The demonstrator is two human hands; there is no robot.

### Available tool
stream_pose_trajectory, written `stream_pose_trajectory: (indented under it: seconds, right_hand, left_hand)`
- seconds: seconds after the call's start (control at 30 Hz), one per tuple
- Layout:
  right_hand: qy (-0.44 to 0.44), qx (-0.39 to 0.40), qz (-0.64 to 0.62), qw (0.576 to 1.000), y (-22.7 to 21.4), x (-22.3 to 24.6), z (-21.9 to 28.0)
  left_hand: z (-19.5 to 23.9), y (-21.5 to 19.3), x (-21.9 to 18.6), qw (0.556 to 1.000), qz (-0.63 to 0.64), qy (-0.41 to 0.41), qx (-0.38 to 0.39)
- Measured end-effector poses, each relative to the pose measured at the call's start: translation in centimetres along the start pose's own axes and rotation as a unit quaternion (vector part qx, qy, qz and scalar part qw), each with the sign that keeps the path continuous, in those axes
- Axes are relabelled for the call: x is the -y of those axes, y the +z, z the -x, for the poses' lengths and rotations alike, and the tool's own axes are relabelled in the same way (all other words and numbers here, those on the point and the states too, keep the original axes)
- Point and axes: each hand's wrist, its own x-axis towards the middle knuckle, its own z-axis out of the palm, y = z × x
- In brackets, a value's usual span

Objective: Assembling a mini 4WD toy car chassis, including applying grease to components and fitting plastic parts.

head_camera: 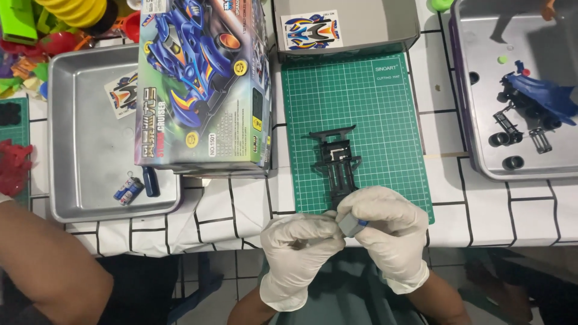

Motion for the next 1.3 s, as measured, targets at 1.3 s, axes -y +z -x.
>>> stream_pose_trajectory:
  seconds: [1.3]
  right_hand:
    - [0.079, -0.026, -0.075, 0.994, -0.8, -1.3, 1.5]
  left_hand:
    - [-1.5, -1.4, -0.7, 0.986, -0.096, 0.088, 0.099]
